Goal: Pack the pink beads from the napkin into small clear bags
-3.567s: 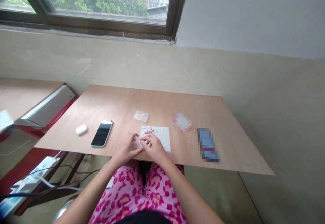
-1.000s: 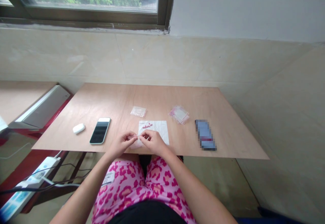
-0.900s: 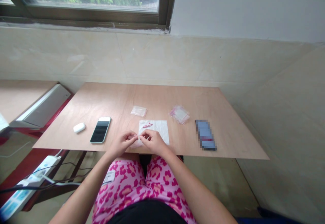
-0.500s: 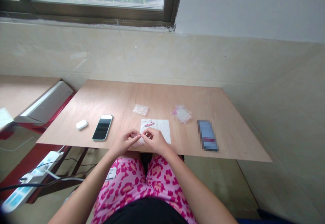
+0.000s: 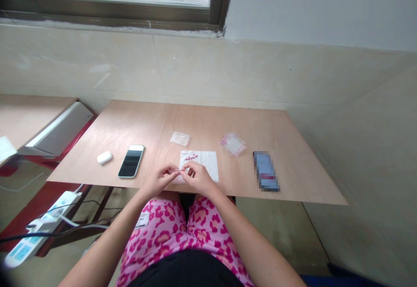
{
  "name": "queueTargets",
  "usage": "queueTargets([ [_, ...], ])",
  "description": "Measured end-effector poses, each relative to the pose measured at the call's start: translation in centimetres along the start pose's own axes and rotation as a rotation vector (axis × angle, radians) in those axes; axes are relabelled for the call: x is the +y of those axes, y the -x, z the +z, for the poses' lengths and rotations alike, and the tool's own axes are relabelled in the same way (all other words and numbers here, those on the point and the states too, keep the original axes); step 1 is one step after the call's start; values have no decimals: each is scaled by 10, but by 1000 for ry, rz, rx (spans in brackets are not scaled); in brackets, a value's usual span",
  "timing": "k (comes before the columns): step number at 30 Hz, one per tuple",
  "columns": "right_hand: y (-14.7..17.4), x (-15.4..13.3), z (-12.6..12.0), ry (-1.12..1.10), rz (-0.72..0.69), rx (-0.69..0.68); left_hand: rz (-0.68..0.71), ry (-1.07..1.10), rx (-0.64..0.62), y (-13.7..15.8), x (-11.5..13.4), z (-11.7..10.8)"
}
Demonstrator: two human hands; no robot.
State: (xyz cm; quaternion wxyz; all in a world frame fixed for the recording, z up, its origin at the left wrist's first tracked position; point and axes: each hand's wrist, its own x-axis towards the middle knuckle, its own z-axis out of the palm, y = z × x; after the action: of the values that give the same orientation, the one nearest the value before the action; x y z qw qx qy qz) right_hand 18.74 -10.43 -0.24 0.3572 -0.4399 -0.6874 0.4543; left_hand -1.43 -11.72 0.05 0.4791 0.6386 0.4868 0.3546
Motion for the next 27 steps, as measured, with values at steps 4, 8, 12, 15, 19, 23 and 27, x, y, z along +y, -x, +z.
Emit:
queueTargets([
  [4,1,1,2,1,-13,19,18,-6,4,0,2,1],
  [8,1,1,2,-2,-14,45,-22,7,12,-2,4,2],
  [12,0,0,2,-13,18,79,-54,26,38,-2,3,1],
  [15,0,1,2,-21,16,70,-43,21,37,-2,3,0],
  [19,0,5,3,-6,-16,62,-17,8,28,-2,5,-2],
  [23,0,4,3,11,-43,53,-6,-13,23,-1,6,-1],
  [27,0,1,2,23,-59,71,-33,-20,47,-2,2,2],
])
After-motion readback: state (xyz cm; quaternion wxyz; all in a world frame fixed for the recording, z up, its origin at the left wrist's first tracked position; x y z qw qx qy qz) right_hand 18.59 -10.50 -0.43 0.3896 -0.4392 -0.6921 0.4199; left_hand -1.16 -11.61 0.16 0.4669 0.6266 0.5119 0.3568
